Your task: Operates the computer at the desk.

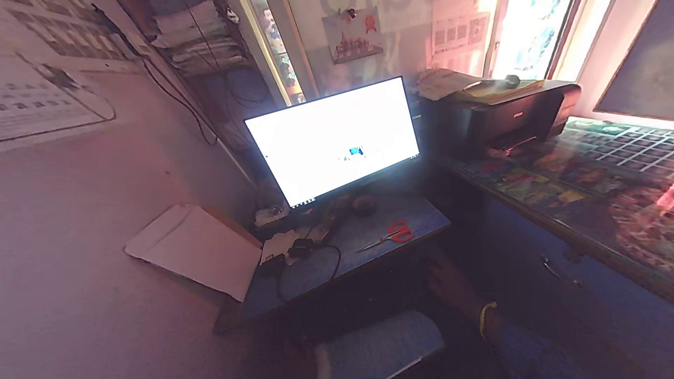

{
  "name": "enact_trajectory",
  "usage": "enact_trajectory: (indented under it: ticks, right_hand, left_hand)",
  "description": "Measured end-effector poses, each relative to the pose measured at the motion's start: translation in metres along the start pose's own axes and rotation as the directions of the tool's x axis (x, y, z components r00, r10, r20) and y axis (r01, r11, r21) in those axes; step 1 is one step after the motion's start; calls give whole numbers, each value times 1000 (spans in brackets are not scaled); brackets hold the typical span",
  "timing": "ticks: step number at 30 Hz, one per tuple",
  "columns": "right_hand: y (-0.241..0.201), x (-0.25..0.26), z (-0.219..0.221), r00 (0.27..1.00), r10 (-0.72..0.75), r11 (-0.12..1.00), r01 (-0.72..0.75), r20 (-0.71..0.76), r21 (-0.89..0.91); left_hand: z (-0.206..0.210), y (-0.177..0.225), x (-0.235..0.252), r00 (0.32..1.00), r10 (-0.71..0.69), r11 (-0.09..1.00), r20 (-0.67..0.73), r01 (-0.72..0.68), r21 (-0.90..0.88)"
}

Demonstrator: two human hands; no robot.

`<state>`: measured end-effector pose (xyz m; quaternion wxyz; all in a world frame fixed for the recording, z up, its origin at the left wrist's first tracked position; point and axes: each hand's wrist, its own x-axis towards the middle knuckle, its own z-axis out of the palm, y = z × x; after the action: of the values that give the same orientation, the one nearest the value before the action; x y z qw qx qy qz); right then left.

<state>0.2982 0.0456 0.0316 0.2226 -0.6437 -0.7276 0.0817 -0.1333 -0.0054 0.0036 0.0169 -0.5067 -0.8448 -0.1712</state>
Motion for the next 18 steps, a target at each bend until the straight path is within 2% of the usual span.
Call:
enact_trajectory:
  ticks: [2, 6, 9, 15, 18]
  right_hand:
    - [0, 0, 0, 1000, 7, 1000, -7, 6, -2]
    - [-2, -1, -2, 1000, 5, 1000, -5, 8, 6]
    - [-3, -2, -3, 1000, -4, 1000, 4, -11, 10]
    - [-4, -2, -5, 1000, 4, 1000, -4, 10, 26]
    - [-2, -2, -3, 1000, 4, 1000, -5, 8, 28]
  left_hand:
    - [-5, 3, 0, 999, -12, 1000, 34, 12, -10]
    - [11, -5, 2, 999, -20, 1000, -38, 21, 15]
    - [-3, 3, -1, 999, -36, 999, 7, 37, -10]
    - [3, 1, 0, 999, 0, 1000, -54, 2, 26]
    - [-12, 9, -5, 1000, -8, 1000, -11, 8, -21]
